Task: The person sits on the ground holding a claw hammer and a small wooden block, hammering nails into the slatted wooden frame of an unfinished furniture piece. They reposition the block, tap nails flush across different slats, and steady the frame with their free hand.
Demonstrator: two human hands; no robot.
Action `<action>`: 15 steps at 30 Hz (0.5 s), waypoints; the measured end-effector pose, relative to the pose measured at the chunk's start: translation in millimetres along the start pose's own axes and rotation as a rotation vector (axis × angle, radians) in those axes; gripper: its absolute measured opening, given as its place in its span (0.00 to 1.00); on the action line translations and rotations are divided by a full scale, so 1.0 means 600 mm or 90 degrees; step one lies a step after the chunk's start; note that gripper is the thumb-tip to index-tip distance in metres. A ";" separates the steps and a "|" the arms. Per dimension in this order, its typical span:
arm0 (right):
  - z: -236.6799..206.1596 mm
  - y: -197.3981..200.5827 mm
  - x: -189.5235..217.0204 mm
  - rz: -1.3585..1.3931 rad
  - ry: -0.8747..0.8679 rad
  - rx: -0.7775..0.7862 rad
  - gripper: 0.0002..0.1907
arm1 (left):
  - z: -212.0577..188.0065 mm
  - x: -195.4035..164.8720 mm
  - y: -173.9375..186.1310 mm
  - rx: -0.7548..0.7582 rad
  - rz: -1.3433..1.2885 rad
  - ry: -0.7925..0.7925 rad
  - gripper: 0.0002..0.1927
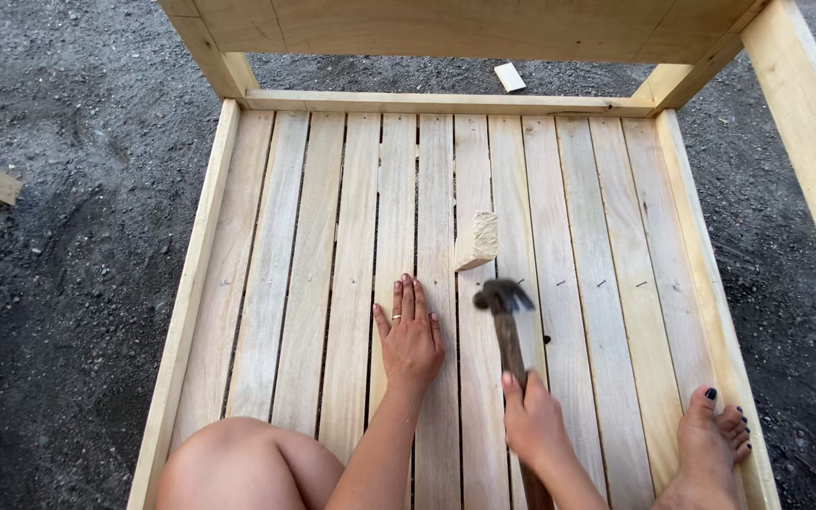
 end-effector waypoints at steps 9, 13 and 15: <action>-0.019 0.044 0.088 0.105 -0.240 0.084 0.21 | -0.003 0.000 -0.007 -0.065 -0.064 -0.023 0.34; -0.009 0.034 0.072 0.093 -0.164 0.074 0.25 | -0.006 0.003 -0.018 -0.043 -0.045 -0.024 0.34; -0.017 0.029 0.059 0.114 -0.178 0.062 0.24 | -0.004 0.003 -0.021 -0.053 -0.053 -0.025 0.34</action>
Point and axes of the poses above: each hand's wrist, its own z-axis towards the middle knuckle, its own y-axis out of the back of the hand, x = y × z, the point moved 1 cm from there along z, towards the middle knuckle, and after that the axes turned 15 degrees about y, right-handed, at the moved point
